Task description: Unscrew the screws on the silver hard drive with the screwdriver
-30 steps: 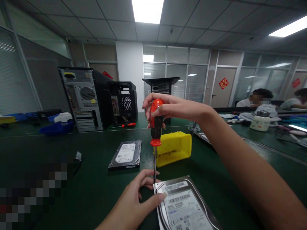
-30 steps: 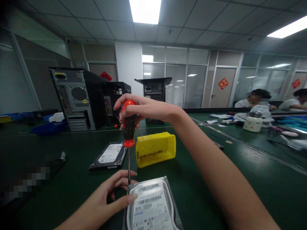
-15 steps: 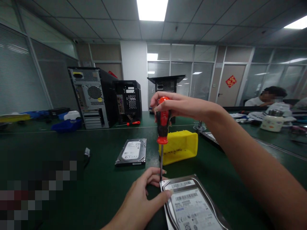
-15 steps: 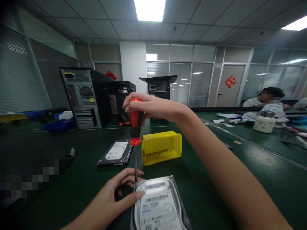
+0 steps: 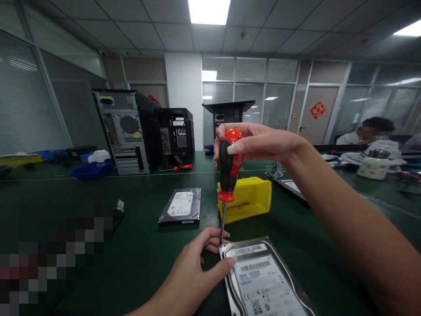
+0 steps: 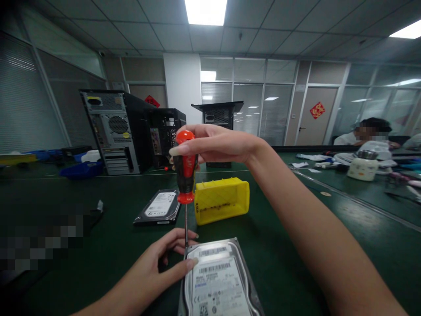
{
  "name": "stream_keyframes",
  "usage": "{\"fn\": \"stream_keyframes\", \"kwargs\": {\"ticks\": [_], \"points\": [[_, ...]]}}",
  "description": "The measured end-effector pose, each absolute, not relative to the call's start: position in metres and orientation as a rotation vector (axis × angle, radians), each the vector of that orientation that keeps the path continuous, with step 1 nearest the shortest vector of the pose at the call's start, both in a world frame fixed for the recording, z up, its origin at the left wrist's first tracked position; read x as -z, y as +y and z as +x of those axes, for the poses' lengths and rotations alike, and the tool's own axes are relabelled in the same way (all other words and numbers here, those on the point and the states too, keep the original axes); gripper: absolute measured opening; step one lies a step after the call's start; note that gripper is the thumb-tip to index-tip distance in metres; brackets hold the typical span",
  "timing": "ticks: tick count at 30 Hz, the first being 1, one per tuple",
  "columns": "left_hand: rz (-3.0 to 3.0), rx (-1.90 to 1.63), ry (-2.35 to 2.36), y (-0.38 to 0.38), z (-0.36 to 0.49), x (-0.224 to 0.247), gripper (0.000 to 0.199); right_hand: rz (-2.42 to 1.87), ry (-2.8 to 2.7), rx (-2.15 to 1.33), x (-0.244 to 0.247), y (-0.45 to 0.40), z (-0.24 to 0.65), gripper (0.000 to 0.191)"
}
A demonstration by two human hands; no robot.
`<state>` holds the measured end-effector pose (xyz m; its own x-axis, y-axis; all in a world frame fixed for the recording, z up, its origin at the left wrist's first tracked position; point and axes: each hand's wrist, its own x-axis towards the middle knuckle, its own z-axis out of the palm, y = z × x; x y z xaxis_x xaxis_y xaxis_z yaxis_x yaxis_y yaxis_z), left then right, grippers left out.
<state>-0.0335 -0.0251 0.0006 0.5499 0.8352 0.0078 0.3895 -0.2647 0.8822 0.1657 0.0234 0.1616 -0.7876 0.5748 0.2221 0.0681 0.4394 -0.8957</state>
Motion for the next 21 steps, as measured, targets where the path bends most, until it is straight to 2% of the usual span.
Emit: {"fn": "stream_keyframes", "kwargs": {"ticks": [4, 9, 17, 21], "points": [[2.001, -0.577, 0.969, -0.026, -0.038, 0.001, 0.036, -0.448, -2.209, -1.401, -0.164, 0.025, 0.17, 0.023], [2.136, -0.475, 1.023, -0.03, -0.039, -0.006, 0.037, -0.465, -2.227, -1.403, -0.166, 0.024, 0.175, 0.027], [2.206, -0.498, 1.09, -0.028, -0.037, -0.006, 0.043, -0.452, -2.205, -1.491, -0.166, 0.022, 0.177, 0.027], [2.192, -0.505, 1.064, -0.026, -0.036, -0.007, 0.038, -0.381, -2.221, -1.512, -0.164, 0.025, 0.177, 0.025]]}}
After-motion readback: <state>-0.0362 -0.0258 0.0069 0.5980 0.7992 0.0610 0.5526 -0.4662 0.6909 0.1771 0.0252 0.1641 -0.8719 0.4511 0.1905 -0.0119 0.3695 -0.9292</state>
